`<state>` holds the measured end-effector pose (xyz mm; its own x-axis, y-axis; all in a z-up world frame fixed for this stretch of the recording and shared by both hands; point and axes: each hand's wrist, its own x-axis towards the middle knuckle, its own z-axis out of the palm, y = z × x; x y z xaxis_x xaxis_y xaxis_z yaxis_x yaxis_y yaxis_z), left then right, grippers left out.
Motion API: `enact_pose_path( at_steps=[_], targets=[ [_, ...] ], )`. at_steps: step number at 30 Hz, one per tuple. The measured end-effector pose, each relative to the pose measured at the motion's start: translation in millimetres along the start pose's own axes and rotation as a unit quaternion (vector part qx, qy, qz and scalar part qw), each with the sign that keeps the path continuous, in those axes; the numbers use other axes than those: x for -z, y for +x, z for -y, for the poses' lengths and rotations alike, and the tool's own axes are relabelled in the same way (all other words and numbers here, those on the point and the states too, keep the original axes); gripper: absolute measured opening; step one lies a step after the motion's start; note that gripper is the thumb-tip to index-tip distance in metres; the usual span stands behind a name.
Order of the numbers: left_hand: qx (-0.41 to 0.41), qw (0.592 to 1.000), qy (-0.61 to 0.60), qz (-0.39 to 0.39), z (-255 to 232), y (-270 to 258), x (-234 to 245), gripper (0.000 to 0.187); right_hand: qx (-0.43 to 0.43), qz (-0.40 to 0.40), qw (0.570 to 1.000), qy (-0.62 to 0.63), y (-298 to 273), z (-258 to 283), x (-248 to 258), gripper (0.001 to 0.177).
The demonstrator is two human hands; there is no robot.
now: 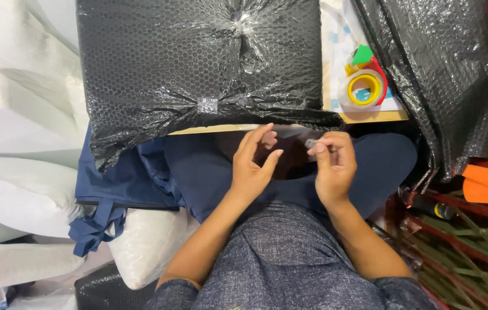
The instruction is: Wrapping a pillow in black bubble wrap and securing it with adhesive tape for shipping.
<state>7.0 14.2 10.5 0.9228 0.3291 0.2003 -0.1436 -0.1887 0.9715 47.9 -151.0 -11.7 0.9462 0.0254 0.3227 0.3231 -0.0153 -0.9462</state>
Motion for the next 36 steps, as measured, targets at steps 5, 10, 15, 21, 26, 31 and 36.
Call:
enact_pose_path(
  at_steps=[5,10,15,21,26,31,36],
  targets=[
    [-0.145,0.969,0.191,0.057,-2.5,24.0,14.6,0.049,0.09,-0.003,0.995,-0.036,15.7,-17.8,43.2,0.026],
    [-0.23,0.907,0.323,0.142,-1.9,60.6,8.8,0.059,0.178,0.054,0.961,-0.204,35.8,-33.2,63.1,0.053],
    [-0.253,0.845,0.424,0.208,32.8,92.5,-12.9,0.076,0.147,0.07,0.974,-0.155,53.5,-65.8,55.8,0.051],
    [-0.222,0.857,0.418,0.202,41.2,97.7,-15.7,0.054,0.075,0.06,0.995,-0.009,84.4,-96.4,46.6,0.058],
    [-0.214,0.862,0.417,0.194,47.8,99.0,-16.6,0.05,0.018,0.119,0.992,0.027,112.4,-117.5,35.4,0.064],
    [-0.203,0.864,0.422,0.185,50.6,101.4,-20.8,0.044,-0.069,0.144,0.987,0.009,132.9,-138.2,34.5,0.067],
    [-0.208,0.848,0.458,0.165,54.7,104.0,-28.2,0.038,-0.135,0.128,0.982,-0.024,141.5,-143.7,25.9,0.073]
  ],
)
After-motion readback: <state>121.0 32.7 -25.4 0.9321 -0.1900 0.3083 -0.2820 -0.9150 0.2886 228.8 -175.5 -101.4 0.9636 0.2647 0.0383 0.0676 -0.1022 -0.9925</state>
